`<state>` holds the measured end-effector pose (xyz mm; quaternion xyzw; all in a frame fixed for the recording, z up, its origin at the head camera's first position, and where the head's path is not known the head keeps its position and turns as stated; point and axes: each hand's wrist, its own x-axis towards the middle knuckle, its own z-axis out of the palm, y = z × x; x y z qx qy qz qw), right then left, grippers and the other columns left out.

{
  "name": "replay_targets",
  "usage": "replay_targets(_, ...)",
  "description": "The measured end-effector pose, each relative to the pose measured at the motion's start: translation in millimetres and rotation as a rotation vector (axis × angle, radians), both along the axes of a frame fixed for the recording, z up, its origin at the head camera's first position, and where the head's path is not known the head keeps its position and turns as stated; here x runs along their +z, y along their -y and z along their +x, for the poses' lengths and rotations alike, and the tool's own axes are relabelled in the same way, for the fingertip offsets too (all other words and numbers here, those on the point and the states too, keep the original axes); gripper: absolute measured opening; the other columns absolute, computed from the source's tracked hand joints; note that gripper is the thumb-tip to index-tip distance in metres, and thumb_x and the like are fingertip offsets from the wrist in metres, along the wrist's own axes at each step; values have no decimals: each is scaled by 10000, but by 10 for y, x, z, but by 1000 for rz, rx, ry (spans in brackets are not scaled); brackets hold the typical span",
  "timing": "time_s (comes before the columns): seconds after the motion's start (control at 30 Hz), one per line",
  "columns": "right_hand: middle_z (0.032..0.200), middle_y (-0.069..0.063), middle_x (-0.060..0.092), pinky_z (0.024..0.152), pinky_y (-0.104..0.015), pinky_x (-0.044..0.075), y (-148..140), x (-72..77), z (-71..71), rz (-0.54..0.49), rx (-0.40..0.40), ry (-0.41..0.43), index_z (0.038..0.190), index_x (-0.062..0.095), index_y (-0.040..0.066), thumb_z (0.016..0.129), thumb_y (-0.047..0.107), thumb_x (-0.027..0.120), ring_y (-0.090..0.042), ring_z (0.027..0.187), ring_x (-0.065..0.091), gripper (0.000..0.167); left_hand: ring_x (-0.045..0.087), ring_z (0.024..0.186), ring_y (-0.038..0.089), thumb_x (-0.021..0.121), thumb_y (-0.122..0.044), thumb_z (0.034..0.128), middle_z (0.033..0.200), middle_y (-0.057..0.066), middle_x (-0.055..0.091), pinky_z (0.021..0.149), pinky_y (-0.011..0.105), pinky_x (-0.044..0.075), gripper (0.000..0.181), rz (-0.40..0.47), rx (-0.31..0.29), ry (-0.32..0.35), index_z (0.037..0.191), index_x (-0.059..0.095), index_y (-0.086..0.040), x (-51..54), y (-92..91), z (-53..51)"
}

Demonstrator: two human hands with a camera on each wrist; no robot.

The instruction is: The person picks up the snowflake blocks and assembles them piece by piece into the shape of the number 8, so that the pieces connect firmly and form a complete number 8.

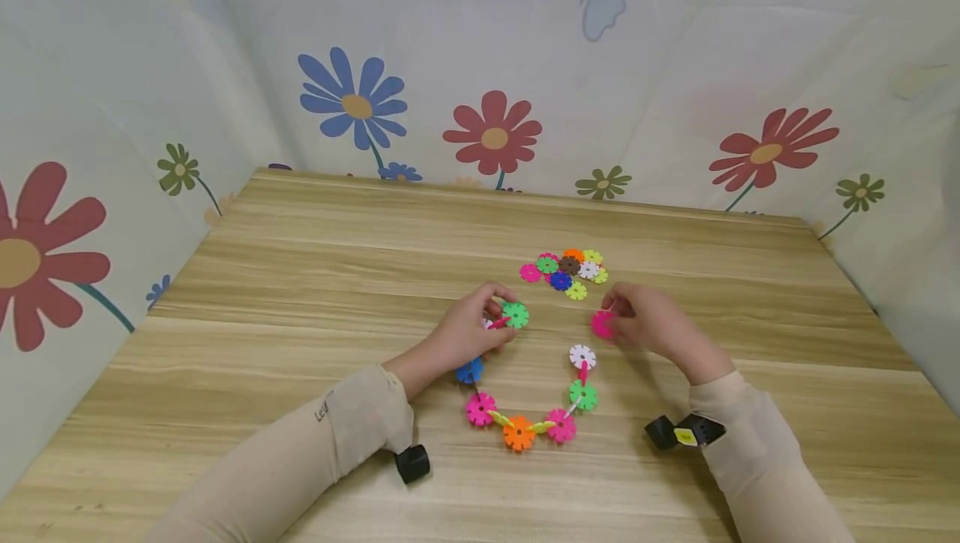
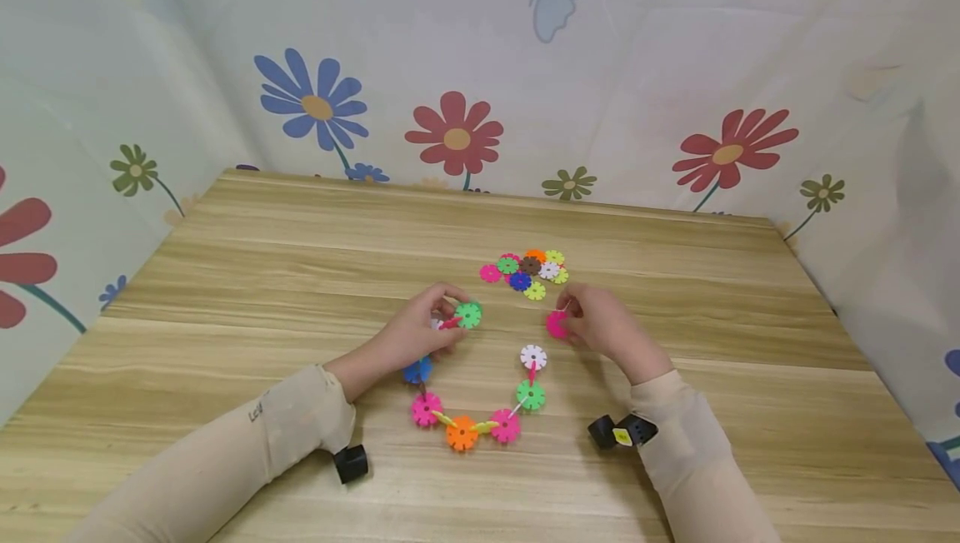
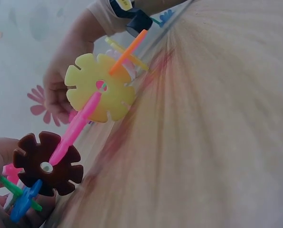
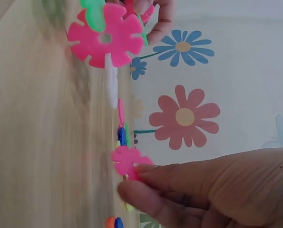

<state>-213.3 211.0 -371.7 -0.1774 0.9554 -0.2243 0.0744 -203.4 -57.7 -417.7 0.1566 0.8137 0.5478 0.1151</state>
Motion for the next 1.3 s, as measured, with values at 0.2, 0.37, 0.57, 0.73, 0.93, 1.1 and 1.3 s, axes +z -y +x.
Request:
replay_targets(0.2,791,-67,676,628,-267,483,177,-15,53,-60,-45,-110,909,645,40,887,68,658,-134,694,597,38,582,578,127,702,-63,851,1017,132,550,499,248,500,479,-45,10,-5,1301,553,-122,14,8,-1)
replay_targets(0.37,751,-34,671,600,-235,479,374,-36,140,-61,-1,-219,856,613,62,870,96,689,-117,665,588,85,567,556,119,707,-65,851,980,108,543,501,237,484,434,-81,27,-18,1262,587,-134,17,9,0)
replay_targets(0.57,764,-26,676,607,-250,497,554,-65,238,-37,42,-282,846,593,78,864,104,702,-115,671,605,114,558,551,120,711,-68,850,977,107,553,499,230,477,421,-88,29,-22,1247,595,-145,31,8,12)
replay_targets(0.73,768,-9,687,608,-249,493,623,-92,280,-2,29,-284,880,599,102,887,148,685,-97,660,599,98,552,546,127,708,-75,857,991,121,555,491,231,483,416,-84,13,-35,1253,593,-130,54,4,26)
replay_targets(0.93,780,-12,701,596,-241,500,654,-125,297,-11,40,-322,879,602,108,881,148,693,-101,664,620,99,545,537,119,706,-99,865,981,124,566,493,223,479,394,-89,-6,-58,1243,599,-125,60,-8,32)
replay_targets(1.1,773,-13,702,585,-222,502,682,-167,290,-33,51,-343,870,604,108,877,149,699,-87,646,616,104,537,541,108,695,-103,875,976,125,557,507,217,471,388,-84,-25,-65,1250,596,-108,40,-18,26)
replay_targets(1.3,716,-6,668,541,-185,449,707,-234,291,-120,33,-338,847,607,100,876,136,698,-45,568,530,102,547,576,108,680,-119,890,1012,127,573,537,226,492,380,-71,-23,-41,1262,607,-96,38,-27,34)
